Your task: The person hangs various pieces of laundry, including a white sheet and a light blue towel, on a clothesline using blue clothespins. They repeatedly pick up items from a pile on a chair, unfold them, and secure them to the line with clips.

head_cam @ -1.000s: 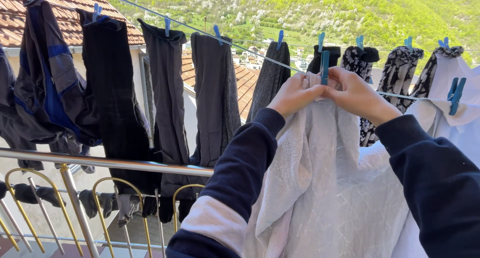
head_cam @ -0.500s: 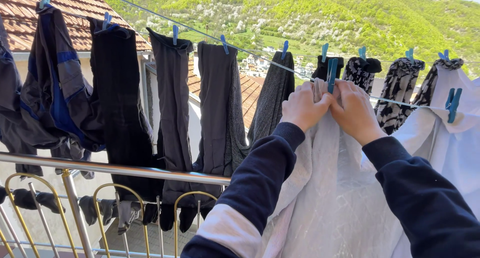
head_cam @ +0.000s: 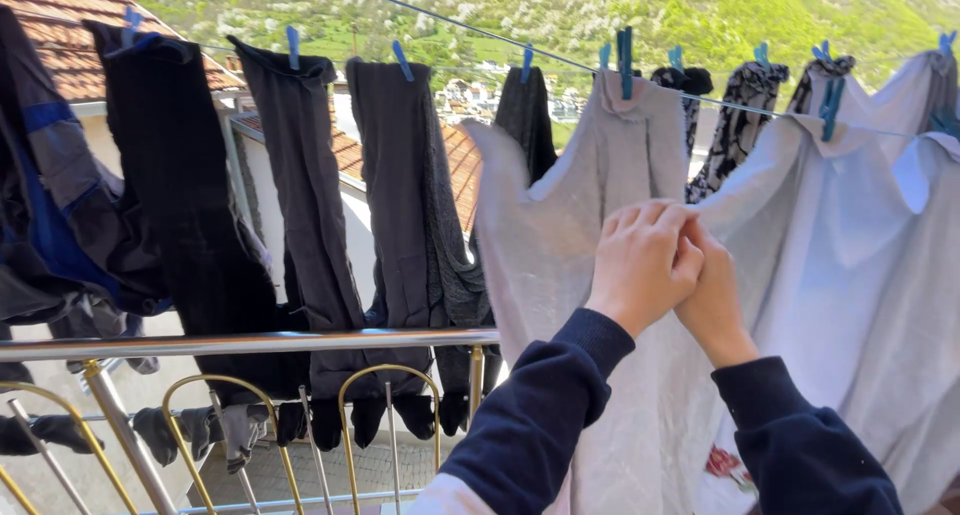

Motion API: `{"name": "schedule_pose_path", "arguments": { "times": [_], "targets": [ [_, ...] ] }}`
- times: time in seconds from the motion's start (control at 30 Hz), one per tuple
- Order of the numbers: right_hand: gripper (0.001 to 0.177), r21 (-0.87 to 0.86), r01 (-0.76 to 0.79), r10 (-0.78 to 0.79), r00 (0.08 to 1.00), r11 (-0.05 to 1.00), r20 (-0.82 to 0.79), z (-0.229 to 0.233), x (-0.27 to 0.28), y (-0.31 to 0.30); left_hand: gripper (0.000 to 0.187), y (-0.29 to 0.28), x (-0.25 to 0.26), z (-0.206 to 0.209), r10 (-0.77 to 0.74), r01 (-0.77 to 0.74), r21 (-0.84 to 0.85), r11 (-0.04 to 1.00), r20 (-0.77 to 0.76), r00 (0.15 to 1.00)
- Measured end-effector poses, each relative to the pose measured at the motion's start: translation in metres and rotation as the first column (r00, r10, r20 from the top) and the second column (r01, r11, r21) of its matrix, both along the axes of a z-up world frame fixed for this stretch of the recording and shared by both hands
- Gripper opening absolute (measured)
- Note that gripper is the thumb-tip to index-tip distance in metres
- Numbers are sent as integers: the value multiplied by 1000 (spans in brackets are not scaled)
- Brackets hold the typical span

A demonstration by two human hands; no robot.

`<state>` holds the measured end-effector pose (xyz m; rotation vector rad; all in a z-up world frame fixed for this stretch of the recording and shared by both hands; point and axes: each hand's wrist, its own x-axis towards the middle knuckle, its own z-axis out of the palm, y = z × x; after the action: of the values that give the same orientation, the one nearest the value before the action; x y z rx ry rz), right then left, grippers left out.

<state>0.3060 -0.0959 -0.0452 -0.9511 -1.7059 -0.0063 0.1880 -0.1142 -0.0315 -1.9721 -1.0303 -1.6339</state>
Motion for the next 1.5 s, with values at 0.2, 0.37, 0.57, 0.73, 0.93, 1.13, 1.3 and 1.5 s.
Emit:
{"name": "schedule_pose_path", "arguments": {
  "times": [0.2,0.37,0.57,0.73,0.93,1.13,1.3,1.5],
  "targets": [
    [11,-137,184,-185,983,973,8,-60,55,-42,27,-51,61,-61,-262,258,-100,961,-31,965],
    [12,-248,311,-321,947,918,-1,-104,135,-75,18,-121,124,-120,-545,522,-263,812,-18,839],
    [14,-360,493,-515,856,792,37,-152,278,-131,28,-161,235,-179,-832,749,-465,471,46,552],
    [15,-451,594,-632,771,667,79,-196,387,-172,21,-155,328,-204,-949,778,-619,107,169,265],
    [16,-571,626,-701,703,531,119,-310,491,-247,41,-147,406,-203,-964,720,-689,-80,239,121],
    [18,-650,616,-730,670,445,136,-281,537,-199,22,-109,478,-229,-942,702,-685,-193,330,63],
    [19,-690,611,-762,634,388,133,-298,592,-140,12,-56,547,-253,-882,785,-612,-93,417,221],
    [21,-736,591,-815,571,331,92,-306,638,-52,22,54,627,-266,-921,773,-627,-93,350,173]
  ]
}}
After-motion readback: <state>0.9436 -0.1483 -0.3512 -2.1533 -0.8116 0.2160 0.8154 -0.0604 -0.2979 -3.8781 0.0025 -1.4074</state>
